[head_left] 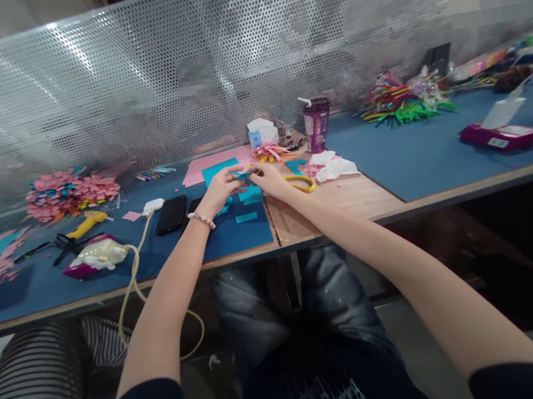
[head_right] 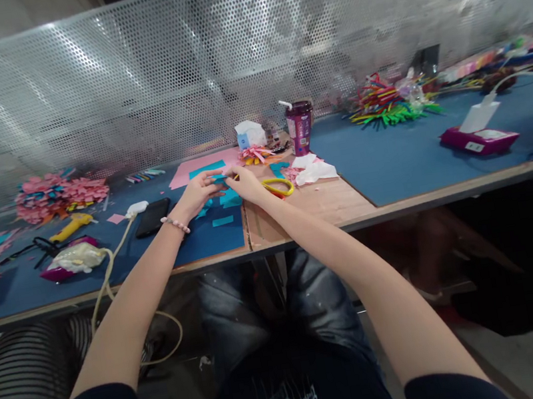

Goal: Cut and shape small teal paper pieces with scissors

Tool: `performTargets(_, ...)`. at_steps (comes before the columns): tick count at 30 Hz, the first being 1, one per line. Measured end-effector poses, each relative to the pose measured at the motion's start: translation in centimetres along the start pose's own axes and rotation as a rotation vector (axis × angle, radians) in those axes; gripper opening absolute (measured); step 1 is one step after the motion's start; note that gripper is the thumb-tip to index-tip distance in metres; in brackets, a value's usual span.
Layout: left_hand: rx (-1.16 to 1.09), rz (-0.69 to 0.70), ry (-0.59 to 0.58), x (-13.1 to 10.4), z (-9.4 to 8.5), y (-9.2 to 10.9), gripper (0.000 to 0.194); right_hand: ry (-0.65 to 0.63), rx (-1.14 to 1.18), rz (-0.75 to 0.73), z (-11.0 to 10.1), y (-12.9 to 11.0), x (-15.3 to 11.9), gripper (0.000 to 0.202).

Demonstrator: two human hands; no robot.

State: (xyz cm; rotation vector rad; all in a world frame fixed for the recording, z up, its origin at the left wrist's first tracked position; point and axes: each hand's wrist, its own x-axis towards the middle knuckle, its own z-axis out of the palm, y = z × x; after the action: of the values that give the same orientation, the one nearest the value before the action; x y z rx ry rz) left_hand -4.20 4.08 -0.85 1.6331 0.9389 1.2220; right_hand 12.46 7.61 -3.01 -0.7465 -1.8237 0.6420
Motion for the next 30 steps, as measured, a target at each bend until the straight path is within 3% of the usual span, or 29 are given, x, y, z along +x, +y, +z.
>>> performTargets(30,0.029,0.007,0.031,-0.1,0.4,0.3,0.050,0.037,0.048,0.082,-0.1,-1.2,-0.3,0.015)
